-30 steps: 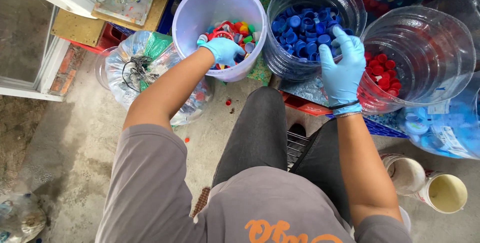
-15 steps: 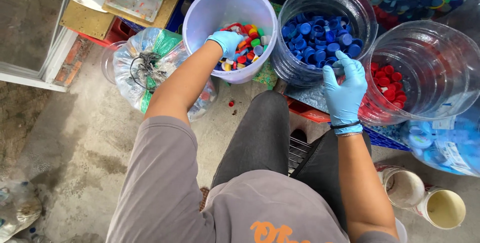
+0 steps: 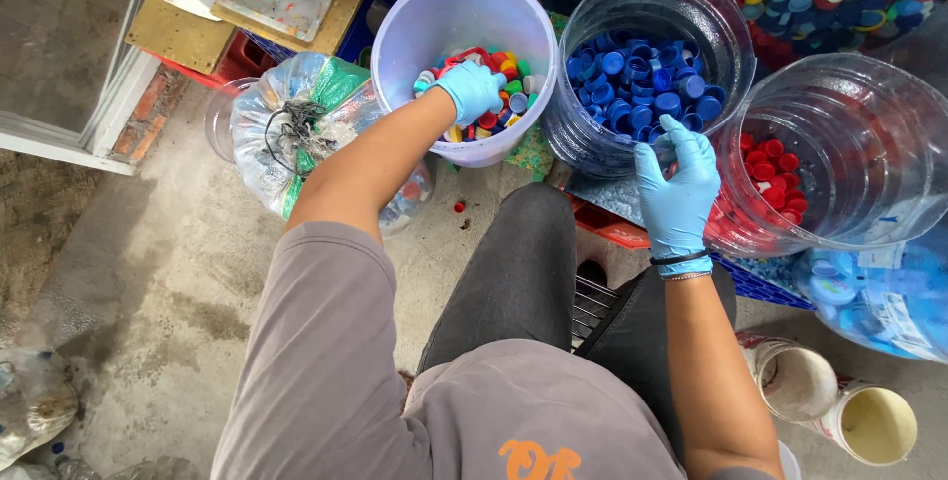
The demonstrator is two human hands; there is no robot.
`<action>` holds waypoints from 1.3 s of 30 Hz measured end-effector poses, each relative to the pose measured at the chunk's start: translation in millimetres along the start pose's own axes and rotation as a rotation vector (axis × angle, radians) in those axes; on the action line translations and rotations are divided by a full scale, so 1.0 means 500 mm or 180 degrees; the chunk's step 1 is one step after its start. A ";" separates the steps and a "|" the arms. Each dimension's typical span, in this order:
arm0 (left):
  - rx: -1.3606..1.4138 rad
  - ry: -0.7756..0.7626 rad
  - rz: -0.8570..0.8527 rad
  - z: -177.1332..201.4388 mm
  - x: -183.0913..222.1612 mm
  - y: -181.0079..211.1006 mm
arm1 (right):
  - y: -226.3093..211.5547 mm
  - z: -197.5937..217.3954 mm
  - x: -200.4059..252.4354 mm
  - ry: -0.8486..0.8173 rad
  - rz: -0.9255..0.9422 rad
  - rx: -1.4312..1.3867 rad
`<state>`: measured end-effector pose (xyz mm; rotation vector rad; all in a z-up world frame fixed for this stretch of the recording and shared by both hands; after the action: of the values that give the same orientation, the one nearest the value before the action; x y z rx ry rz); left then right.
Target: Sorting plastic bottle caps by color from a central bucket into separate containers
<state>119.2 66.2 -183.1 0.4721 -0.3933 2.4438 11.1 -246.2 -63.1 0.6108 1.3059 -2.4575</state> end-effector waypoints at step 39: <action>0.1479 0.2939 -0.0874 0.413 0.221 0.094 | -0.044 -0.006 -0.003 -0.0564 -0.0933 -0.1678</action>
<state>56.7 7.4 39.6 -0.4168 0.5904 2.1803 3.3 -231.4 -48.2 0.0712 1.9700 -2.1555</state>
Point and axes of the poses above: each hand's wrist, its own x-axis away from the middle knuckle, its own z-axis out of the back of the hand, y = z × x, the point moved 6 cm from there along -x, towards the middle knuckle, and after that the axes turned 2 degrees about -y, right-handed, at the moved point
